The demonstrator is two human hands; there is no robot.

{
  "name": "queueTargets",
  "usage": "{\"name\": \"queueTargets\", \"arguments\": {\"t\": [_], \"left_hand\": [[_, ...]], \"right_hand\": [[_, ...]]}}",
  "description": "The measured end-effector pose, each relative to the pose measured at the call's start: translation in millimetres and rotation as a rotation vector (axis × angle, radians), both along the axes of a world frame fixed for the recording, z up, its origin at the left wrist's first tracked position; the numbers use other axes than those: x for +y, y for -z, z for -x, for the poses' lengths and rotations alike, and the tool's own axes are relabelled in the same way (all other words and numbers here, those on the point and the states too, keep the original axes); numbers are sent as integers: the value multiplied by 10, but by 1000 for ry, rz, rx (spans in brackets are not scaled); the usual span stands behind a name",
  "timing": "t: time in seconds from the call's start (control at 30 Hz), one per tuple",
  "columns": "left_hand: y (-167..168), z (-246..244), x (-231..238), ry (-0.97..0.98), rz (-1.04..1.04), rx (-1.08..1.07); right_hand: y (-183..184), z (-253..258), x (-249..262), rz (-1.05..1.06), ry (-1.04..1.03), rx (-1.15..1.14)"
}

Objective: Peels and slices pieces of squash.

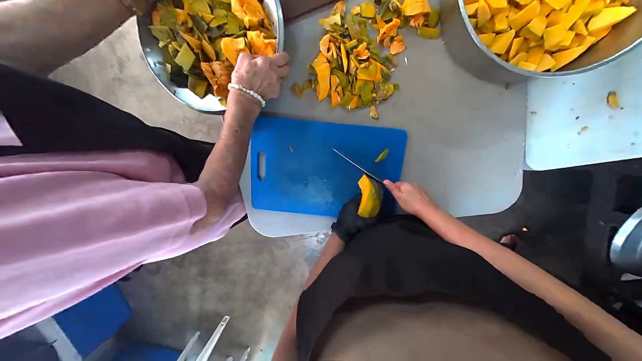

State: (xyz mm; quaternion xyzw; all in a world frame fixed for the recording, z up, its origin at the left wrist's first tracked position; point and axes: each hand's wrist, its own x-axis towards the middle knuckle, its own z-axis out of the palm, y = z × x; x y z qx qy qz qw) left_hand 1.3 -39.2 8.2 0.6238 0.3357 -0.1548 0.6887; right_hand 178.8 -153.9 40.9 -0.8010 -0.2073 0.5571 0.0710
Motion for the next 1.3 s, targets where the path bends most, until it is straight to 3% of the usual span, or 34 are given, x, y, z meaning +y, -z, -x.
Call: {"name": "queueTargets", "arguments": {"t": [0.13, 0.23, 0.3, 0.4, 0.5, 0.63, 0.87, 1.3], "left_hand": [[-157, -10, 77, -136, 175, 0], [-297, -81, 165, -277, 293, 13], [-386, -139, 173, -342, 277, 52], [-424, -152, 140, -292, 181, 90], [-442, -156, 106, -362, 256, 60], [-446, -174, 94, -348, 275, 88], [-295, -246, 2, -504, 351, -76], [-137, -267, -154, -613, 297, -99]], "right_hand": [[-82, 41, -119, -145, 60, -24], [-338, 73, -277, -250, -25, -104], [-471, 103, -363, -252, -121, -153], [-574, 126, -378, -204, -195, -179], [-624, 156, -338, -153, -220, -186], [-603, 241, -335, -165, -217, -230], [-364, 307, -257, -237, -128, -265], [-297, 291, 75, -120, -93, -244]]}}
